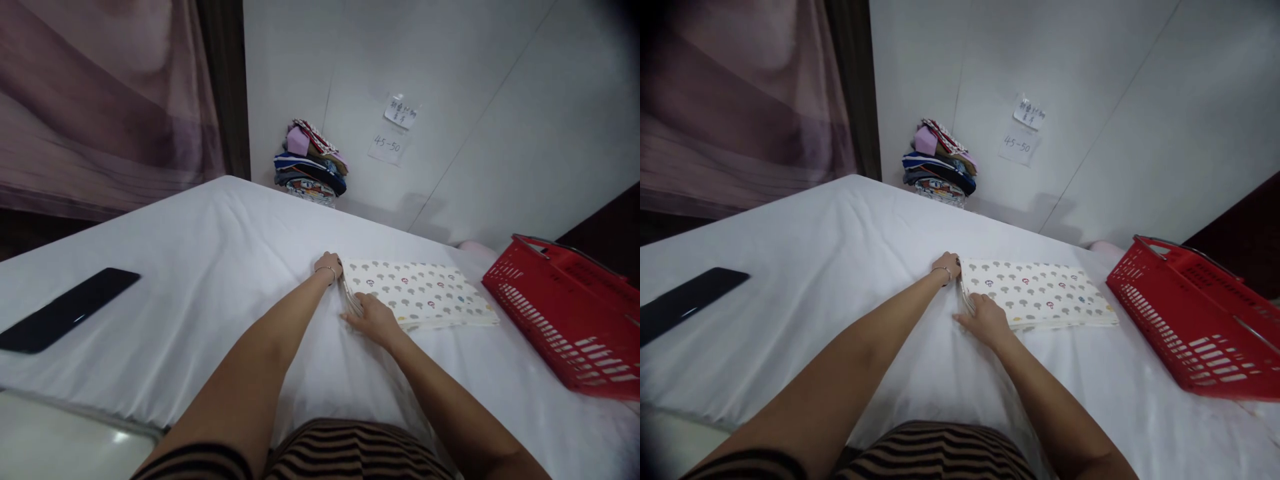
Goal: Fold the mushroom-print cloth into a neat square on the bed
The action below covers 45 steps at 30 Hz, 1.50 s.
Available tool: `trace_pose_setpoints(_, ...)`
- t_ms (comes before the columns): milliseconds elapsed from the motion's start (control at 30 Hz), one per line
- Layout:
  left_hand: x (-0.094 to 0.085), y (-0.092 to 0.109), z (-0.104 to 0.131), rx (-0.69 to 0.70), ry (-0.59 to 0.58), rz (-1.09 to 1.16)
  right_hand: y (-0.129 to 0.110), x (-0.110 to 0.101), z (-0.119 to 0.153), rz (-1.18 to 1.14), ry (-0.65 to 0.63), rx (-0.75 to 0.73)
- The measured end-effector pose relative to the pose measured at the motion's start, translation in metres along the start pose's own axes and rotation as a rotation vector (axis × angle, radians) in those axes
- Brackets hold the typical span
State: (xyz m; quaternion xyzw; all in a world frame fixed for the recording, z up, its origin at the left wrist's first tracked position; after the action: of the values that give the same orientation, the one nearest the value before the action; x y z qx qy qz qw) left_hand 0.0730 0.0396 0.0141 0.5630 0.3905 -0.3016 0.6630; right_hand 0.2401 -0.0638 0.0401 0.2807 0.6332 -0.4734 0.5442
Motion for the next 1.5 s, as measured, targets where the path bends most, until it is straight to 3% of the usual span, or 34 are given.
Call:
trace_pose_setpoints(133, 0.0, 0.002, -0.009, 0.064, 0.005, 0.018, -0.01, 0.011, 0.019, 0.178, 0.11, -0.082)
trace_pose_setpoints(267, -0.003, 0.002, -0.02, 0.07, -0.02, 0.027, -0.004, 0.014, 0.024, 0.178, 0.161, -0.091)
trace_pose_setpoints(500, -0.007, 0.003, -0.022, 0.07, -0.072, 0.039, -0.001, 0.0, -0.011, 0.143, -0.045, 0.136)
trace_pose_setpoints(600, -0.008, -0.001, -0.015, 0.045, -0.055, 0.031, -0.002, 0.0, -0.027, 0.207, -0.067, 0.16)
trace_pose_setpoints(700, -0.009, -0.007, -0.006, 0.013, -0.047, 0.016, 0.007, 0.0, -0.036, 0.094, -0.032, 0.146)
trace_pose_setpoints(900, -0.005, -0.004, 0.015, 0.244, -0.114, 0.0, 0.036, -0.001, -0.038, -0.374, 0.042, 0.173)
trace_pose_setpoints(1033, -0.001, 0.0, 0.029, 0.342, -0.114, -0.022, 0.043, 0.004, -0.038, -0.56, 0.042, 0.2)
trace_pose_setpoints(1233, 0.007, 0.015, 0.048, 0.622, -0.127, -0.233, 0.046, 0.01, -0.04, -0.669, 0.029, 0.211)
trace_pose_setpoints(1500, 0.015, 0.02, 0.05, 0.729, -0.146, -0.411, 0.046, 0.009, -0.038, -0.672, 0.041, 0.222)
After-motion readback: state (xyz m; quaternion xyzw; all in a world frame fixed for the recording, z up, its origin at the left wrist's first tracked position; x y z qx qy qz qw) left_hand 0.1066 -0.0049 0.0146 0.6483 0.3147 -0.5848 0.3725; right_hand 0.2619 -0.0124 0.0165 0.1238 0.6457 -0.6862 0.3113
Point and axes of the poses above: each hand's wrist, its own z-axis away from the middle knuckle, its own x-axis out of the palm, y = z × x, the point moved 5 cm from there along -z, towards the middle knuckle, and after that the axes turned 4 degrees about x, right-handed, at the moved point
